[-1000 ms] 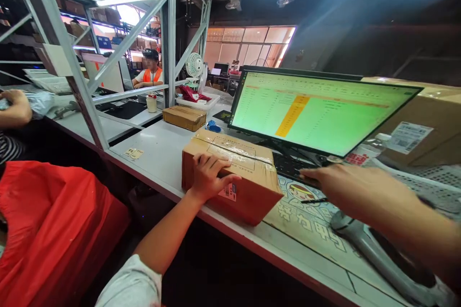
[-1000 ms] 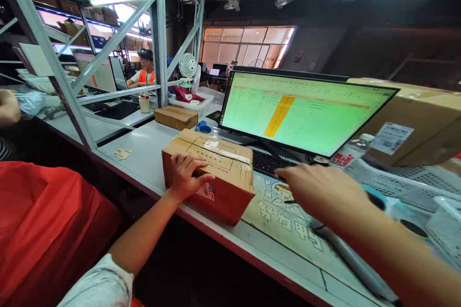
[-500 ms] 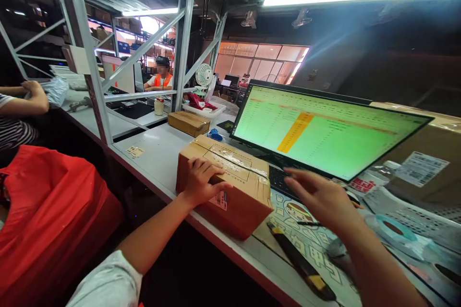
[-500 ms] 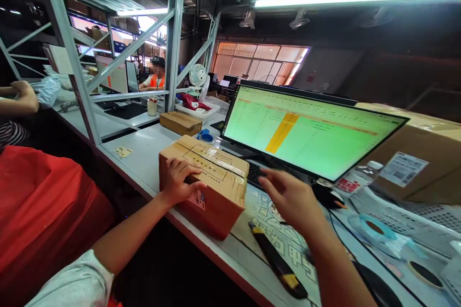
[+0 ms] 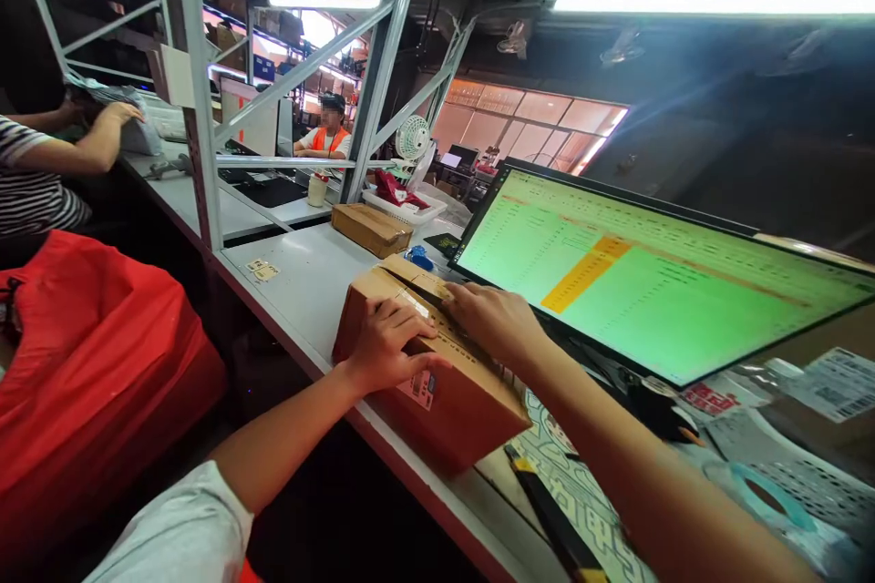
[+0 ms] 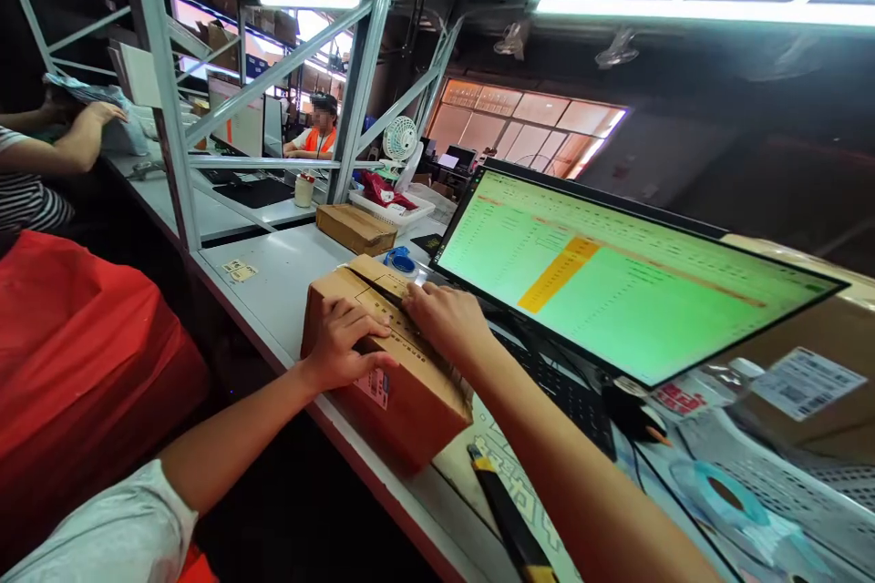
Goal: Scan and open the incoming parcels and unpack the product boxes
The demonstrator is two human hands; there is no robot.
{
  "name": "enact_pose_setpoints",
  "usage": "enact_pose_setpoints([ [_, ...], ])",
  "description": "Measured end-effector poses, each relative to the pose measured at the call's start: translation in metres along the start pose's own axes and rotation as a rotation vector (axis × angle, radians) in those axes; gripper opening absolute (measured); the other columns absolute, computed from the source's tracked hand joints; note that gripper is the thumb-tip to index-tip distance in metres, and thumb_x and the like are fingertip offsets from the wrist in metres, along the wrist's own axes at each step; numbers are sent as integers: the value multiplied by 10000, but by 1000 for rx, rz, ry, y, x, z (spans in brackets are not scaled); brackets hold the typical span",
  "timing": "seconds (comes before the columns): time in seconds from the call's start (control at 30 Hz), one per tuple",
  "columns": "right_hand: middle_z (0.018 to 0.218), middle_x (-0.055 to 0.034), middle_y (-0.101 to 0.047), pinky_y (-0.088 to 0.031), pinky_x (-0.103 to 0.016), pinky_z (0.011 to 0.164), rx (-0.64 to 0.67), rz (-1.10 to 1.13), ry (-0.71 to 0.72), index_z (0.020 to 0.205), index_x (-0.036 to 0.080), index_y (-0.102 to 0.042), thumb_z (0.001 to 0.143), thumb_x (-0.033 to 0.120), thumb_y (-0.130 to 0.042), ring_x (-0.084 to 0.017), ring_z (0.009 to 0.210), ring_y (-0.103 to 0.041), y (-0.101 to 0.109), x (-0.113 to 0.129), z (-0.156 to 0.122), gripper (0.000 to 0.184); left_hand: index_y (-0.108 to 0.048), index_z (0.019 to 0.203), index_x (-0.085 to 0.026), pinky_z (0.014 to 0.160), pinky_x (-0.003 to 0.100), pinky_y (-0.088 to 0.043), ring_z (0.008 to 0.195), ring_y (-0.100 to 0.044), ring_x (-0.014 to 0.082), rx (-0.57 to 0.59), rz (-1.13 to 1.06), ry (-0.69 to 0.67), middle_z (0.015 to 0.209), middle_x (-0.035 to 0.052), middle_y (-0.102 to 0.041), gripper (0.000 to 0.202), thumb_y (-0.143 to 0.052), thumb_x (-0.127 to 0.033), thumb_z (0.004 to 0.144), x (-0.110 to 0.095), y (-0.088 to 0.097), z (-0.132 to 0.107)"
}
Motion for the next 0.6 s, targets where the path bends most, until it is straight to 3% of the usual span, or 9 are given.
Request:
enact_pose_setpoints([
  [0.17, 1149, -130, -745, -421, -318, 696, -37, -3, -95, 1134, 172, -695, 1115, 376, -291, -286, 1036, -720, -4, -2, 3, 453, -728, 898, -262, 924, 427, -344, 917, -636, 203, 59, 56, 75, 996, -12, -795, 388, -720, -651, 890, -3, -9, 0],
  [0.3, 1123, -169, -745, -387, -324, 690, -120, 40, -206, 1156, 148, -675, 1118, 404, -248, -308, 1046, -711, -7, -9, 10, 499, -724, 898, -259, 927, 431, -351, 929, -646, 203, 90, 92, 84, 985, -13, -789, 374, -741, -632, 883, -6, -13, 3],
  [0.5, 1195, -228, -715, -443, -367, 788, -117, 145, -389, 1250, 146, -689, 1100, 451, -232, -353, 1085, -679, 8, -39, 39, 569, -728, 897, -247, 900, 421, -351, 942, -643, 217, 96, 108, 62, 995, 10, -789, 373, -721, -620, 904, -14, -5, -5],
  [0.6, 1244, -214, -707, -470, -382, 858, -84, 264, -399, 1251, 165, -720, 1092, 449, -277, -342, 1133, -661, 7, -57, 54, 550, -731, 925, -242, 901, 418, -366, 967, -638, 222, 134, 96, 57, 1018, 26, -785, 363, -677, -600, 944, -16, 2, 0],
])
Point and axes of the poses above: each hand's wrist, its own z-axis towards the middle knuckle, its own y-axis out of the back of the hand, x = y × z, the point moved 2 cm from there along z, towards the middle knuckle
